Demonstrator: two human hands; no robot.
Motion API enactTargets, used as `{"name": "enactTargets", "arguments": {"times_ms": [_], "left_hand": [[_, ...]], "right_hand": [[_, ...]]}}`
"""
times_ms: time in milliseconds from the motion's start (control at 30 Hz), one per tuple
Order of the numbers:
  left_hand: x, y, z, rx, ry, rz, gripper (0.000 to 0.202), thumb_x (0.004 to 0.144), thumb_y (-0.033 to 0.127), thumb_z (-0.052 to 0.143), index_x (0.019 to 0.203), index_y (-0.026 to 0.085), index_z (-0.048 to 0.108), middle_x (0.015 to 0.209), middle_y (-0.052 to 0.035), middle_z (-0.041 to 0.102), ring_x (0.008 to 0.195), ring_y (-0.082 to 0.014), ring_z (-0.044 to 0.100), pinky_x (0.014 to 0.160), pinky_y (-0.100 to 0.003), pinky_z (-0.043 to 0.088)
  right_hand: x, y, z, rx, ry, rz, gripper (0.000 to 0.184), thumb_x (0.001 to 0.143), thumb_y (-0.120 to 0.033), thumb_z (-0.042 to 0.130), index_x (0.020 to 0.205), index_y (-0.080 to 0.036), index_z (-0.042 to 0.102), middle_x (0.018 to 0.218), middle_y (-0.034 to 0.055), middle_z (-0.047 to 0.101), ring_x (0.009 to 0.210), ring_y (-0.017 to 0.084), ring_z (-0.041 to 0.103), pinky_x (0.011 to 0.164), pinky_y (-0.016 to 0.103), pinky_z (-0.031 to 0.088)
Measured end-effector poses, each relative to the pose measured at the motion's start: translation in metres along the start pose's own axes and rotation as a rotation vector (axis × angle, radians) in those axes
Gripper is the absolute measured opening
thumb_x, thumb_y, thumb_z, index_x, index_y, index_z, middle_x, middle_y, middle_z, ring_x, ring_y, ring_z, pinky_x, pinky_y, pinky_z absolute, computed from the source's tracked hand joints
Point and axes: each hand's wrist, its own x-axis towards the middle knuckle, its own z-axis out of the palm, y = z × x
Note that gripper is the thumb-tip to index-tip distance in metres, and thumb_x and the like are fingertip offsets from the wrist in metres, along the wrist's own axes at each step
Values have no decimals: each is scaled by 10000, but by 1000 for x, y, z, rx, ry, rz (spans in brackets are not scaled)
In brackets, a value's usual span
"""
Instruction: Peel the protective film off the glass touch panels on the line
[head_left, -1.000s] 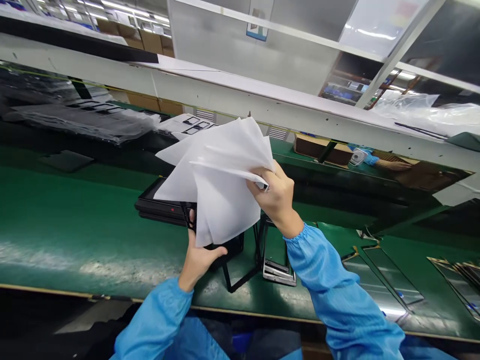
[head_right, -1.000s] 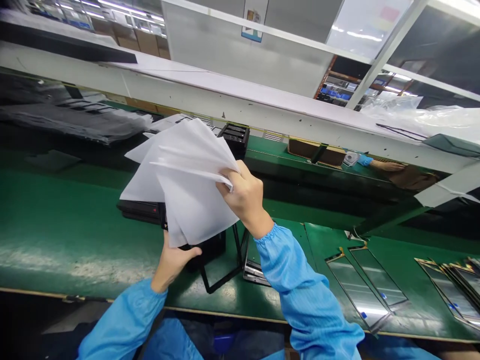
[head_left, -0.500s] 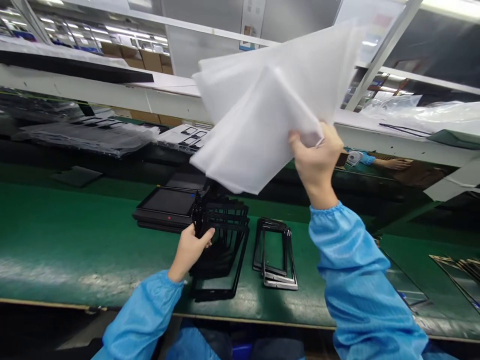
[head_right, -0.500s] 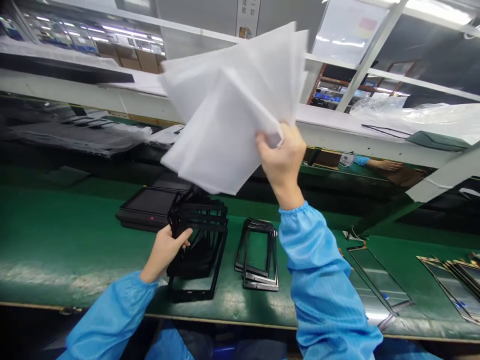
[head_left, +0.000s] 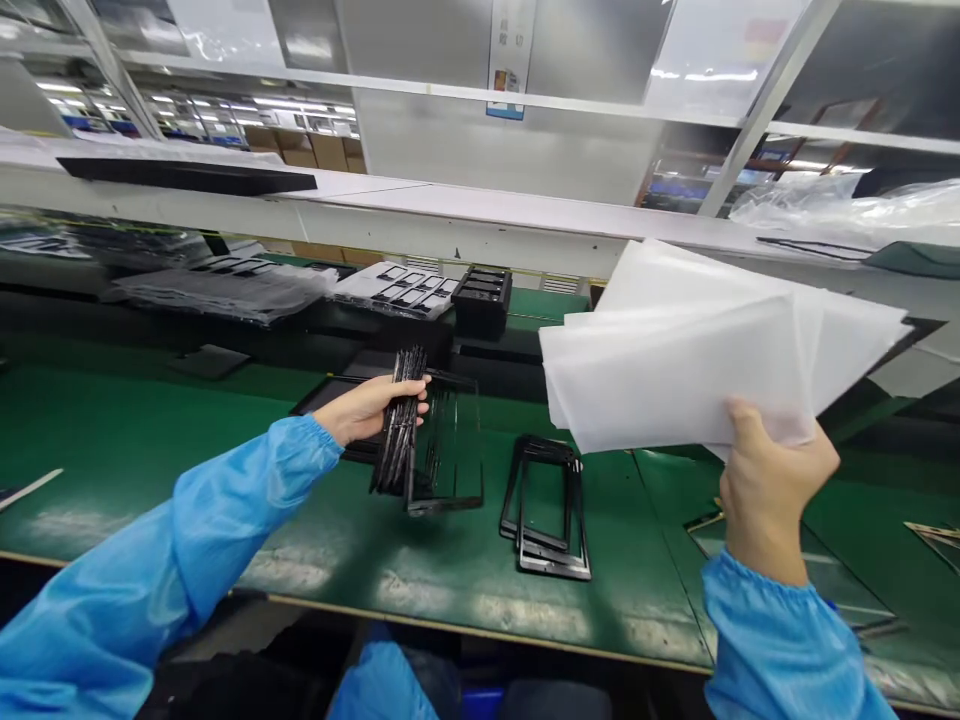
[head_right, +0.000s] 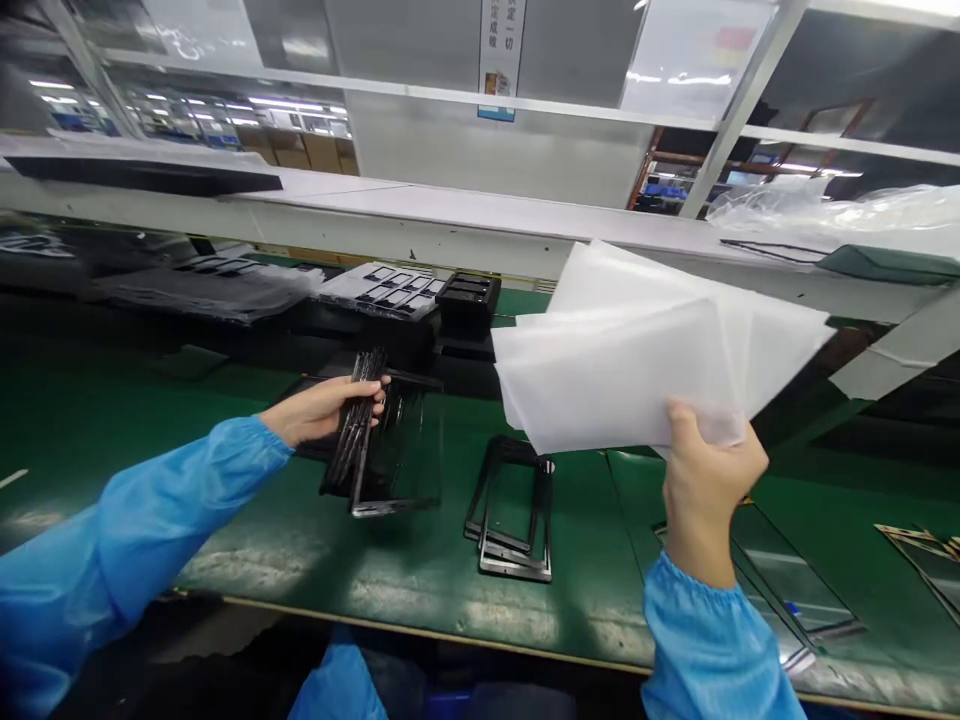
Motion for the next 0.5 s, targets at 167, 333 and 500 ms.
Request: {"name": "enactTargets", "arguments": {"times_ms": [167, 333, 500], "left_hand": [[-26, -4, 12, 28, 15, 11, 277, 767, 249, 909, 899, 144, 690, 761, -14, 639, 560, -103, 615, 465, -181, 526], [-39, -5, 38, 175, -57, 65, 356, 762, 366, 910, 901, 162, 654, 730, -4, 604, 587, -137, 624, 535, -247, 560], [-17, 18, 69, 500, -321, 181, 404, 801, 427, 845, 1066, 163, 692, 764, -15, 637, 647, -194, 670, 693, -376, 615]], "right_hand": [[-4, 23, -41, 15, 69, 109, 204, 602, -333, 945, 788, -349, 863, 992, 146, 841, 1035, 474, 786, 846, 536, 638], [-5, 49, -58, 28, 85, 195, 274, 569, -394, 964, 813, -318, 866, 952, 161, 842, 1020, 494, 786, 853, 592, 641], [4, 48, -82, -1, 159, 204, 294, 518, -425, 993, 756, -337, 844, 1030, 171, 840, 1070, 479, 777, 901, 539, 630]]}}
